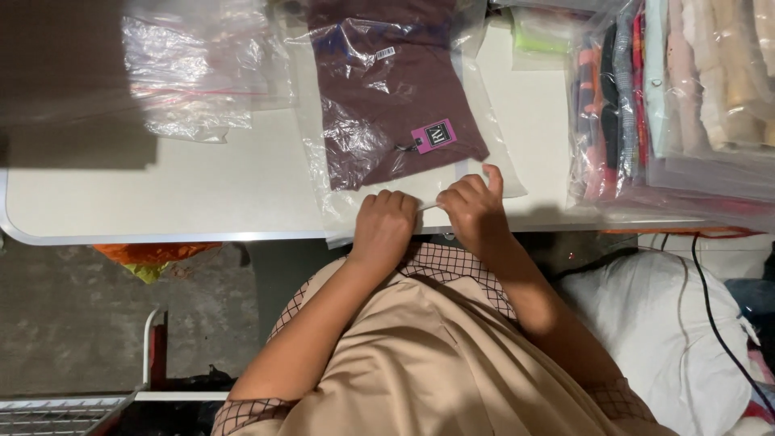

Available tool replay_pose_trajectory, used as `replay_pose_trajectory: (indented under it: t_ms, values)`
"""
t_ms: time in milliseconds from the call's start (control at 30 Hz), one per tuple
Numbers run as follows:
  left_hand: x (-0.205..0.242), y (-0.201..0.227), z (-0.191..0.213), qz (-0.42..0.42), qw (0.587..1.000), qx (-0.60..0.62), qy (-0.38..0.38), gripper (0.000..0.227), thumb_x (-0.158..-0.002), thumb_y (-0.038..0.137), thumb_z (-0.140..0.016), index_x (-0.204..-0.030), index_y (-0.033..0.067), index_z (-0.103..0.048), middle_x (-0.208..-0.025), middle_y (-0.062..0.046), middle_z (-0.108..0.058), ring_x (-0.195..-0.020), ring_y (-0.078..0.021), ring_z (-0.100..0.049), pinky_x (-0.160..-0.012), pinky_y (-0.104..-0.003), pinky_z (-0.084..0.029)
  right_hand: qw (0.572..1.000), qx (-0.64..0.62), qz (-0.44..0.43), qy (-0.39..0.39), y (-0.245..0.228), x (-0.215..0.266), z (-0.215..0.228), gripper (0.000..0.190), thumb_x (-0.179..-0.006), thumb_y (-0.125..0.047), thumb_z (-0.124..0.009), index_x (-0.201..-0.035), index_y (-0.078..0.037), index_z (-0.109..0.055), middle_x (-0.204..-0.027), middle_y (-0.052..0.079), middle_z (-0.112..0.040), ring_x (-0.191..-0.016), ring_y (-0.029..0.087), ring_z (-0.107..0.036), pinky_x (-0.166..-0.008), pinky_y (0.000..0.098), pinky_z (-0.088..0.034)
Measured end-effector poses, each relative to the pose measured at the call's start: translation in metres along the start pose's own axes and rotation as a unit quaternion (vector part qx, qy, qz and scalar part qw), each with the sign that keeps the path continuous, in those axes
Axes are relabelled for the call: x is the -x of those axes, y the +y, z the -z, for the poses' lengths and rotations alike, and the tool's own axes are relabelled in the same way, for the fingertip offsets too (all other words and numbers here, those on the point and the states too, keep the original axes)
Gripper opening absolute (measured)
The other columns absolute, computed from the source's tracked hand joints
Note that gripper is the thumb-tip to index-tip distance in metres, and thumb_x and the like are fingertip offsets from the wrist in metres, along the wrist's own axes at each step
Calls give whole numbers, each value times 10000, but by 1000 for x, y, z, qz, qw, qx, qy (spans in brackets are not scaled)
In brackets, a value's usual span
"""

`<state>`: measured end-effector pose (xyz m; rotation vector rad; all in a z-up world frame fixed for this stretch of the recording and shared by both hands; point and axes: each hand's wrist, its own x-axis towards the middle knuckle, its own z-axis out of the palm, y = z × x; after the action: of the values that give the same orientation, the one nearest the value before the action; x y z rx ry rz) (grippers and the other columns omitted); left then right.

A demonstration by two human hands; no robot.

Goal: Packing various folded garments into plastic bags and sealing them.

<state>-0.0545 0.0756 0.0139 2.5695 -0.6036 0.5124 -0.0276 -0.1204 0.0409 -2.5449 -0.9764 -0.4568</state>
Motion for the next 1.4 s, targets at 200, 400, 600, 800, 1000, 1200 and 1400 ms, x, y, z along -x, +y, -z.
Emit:
replay_pose_trajectory:
  t_ms: [200, 400, 600, 800, 1000, 1200, 1400]
  values:
    - [3, -1, 8, 20, 998, 51, 15, 83, -820, 104, -700, -883, 51, -692, -842, -109, -672, -825, -288, -623, -733, -406, -468, 999, -45, 4, -11, -14, -8, 1, 112, -859, -59, -767, -958, -39, -719, -925, 82, -673, -978, 259, -618, -1116, 572, -292]
    - [3, -1, 5, 34, 993, 105, 46, 51, -806, 94, -720, -838, 56, -710, -807, -98, -682, -803, -288, -622, -727, -412, -462, 998, -49, 20, -15, -19, -11, -6, 65, -864, 5, -696, -897, -50, -686, -872, 81, -634, -962, 271, -623, -1131, 573, -301]
    - [6, -3, -3, 29, 993, 105, 38, 52, -808, 102, -717, -839, 62, -704, -816, -97, -682, -814, -288, -627, -728, -416, -458, 999, -30, 25, -19, -15, -8, -11, 73, -852, 22, -671, -877, -46, -683, -830, 75, -620, -922, 268, -622, -1123, 578, -315]
    - [11, -9, 8, 31, 998, 57, 17, 77, -822, 91, -697, -891, 57, -688, -831, -111, -678, -819, -291, -628, -726, -414, -459, 1000, -26, 7, -16, -16, -8, -7, 90, -851, 13, -697, -904, -59, -706, -854, 65, -646, -933, 264, -620, -1128, 578, -314]
    - [15, -12, 18, 40, 996, 76, 20, 78, -822, 106, -716, -859, 44, -687, -808, -119, -674, -799, -300, -626, -705, -422, -460, 999, -38, 18, -18, -23, -13, -5, 87, -842, -36, -745, -919, -64, -714, -885, 66, -664, -952, 272, -621, -1108, 598, -300]
    - [16, -11, 12, 45, 992, 106, 50, 66, -804, 76, -745, -833, 24, -715, -782, -120, -682, -766, -283, -624, -694, -410, -463, 998, -45, 38, -35, -29, -15, -12, 125, -834, 25, -703, -933, -50, -713, -893, 71, -657, -977, 263, -631, -1122, 600, -300]
    - [15, -11, 11, 53, 990, 117, 51, 74, -787, 79, -754, -793, 22, -707, -769, -124, -680, -761, -291, -623, -691, -414, -465, 998, -18, 44, -40, -28, -15, -19, 191, -777, 76, -648, -921, -39, -701, -871, 78, -640, -964, 270, -628, -1129, 591, -307]
